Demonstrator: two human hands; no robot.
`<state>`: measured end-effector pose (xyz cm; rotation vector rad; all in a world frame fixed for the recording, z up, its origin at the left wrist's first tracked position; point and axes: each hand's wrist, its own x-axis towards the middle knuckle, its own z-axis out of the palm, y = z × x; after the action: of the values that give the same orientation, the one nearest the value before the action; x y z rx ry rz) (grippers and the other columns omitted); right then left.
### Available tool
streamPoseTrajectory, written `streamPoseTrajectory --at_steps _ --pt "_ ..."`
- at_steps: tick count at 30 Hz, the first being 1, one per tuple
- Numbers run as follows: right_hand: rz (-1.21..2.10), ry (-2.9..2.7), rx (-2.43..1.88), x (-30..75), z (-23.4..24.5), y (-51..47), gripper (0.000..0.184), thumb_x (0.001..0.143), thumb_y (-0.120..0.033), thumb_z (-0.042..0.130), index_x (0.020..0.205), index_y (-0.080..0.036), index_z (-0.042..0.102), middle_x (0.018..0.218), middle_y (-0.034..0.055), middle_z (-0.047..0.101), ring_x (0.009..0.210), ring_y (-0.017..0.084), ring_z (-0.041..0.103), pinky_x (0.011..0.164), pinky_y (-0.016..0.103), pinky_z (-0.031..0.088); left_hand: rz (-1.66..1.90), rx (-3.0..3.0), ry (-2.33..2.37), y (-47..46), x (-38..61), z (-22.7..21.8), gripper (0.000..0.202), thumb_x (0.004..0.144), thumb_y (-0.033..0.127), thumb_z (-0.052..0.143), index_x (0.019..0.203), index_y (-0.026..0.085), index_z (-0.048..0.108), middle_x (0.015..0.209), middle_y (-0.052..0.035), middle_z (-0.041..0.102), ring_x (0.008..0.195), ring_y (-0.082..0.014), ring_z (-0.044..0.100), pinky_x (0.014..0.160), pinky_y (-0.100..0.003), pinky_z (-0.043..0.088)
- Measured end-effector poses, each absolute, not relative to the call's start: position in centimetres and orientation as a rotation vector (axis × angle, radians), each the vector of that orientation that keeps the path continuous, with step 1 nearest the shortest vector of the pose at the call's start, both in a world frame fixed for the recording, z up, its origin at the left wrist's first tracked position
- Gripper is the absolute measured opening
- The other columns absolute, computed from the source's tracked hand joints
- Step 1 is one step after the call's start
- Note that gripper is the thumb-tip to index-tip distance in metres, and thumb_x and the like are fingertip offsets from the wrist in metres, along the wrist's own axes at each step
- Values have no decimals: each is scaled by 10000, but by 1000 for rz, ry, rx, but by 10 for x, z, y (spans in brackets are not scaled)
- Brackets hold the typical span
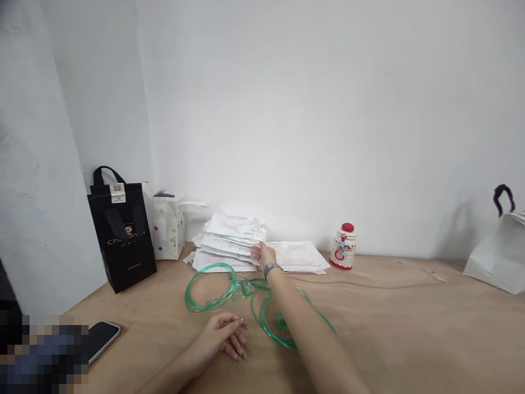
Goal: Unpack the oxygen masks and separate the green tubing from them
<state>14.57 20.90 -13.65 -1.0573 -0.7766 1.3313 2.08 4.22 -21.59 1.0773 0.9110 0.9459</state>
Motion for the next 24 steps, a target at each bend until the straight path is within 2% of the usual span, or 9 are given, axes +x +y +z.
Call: streamPoseTrajectory --at_steps 6,12,18,20,22,24 --pt "1479 -705 -1001 132 -132 216 318 867 -314 521 1144 -159 518 1136 77 560 944 196 581 784 401 501 941 1101 903 45 23 -221 626 460 691 646 736 138 546 533 -31 624 428 -169 611 411 -257 434" --pt "1416 -615 -995 131 -120 224 321 866 -312 522 1150 -163 516 1149 79 554 958 200 575 793 408 497 942 1116 894 44 24 -222 596 475 674 647 724 144 540 534 -37 626 427 -164 606 404 -241 411" --pt "1362 -611 -795 131 -87 217 326 864 -317 526 1149 -160 516 1143 79 556 941 194 580 778 398 504 953 1082 875 44 25 -222 581 461 659 676 701 145 548 504 -17 627 401 -149 602 384 -223 417" --pt "1352 -616 -702 135 -74 206 264 876 -288 507 1100 -150 532 1066 64 587 895 180 598 748 378 518 957 1055 863 44 24 -221 593 436 654 697 694 139 557 491 -16 627 392 -152 601 373 -222 422" --pt "1350 -631 -607 142 -64 188 132 893 -196 454 963 -154 558 892 23 622 848 170 622 726 365 537 970 1019 846 43 21 -218 595 449 649 702 705 128 570 504 -24 635 405 -159 611 379 -228 435" --pt "1366 -661 -525 153 -60 163 166 870 -99 420 790 -175 544 708 -12 610 830 177 644 735 373 553 990 971 823 42 16 -213 590 521 652 671 757 118 590 559 -44 659 464 -176 642 426 -249 469"
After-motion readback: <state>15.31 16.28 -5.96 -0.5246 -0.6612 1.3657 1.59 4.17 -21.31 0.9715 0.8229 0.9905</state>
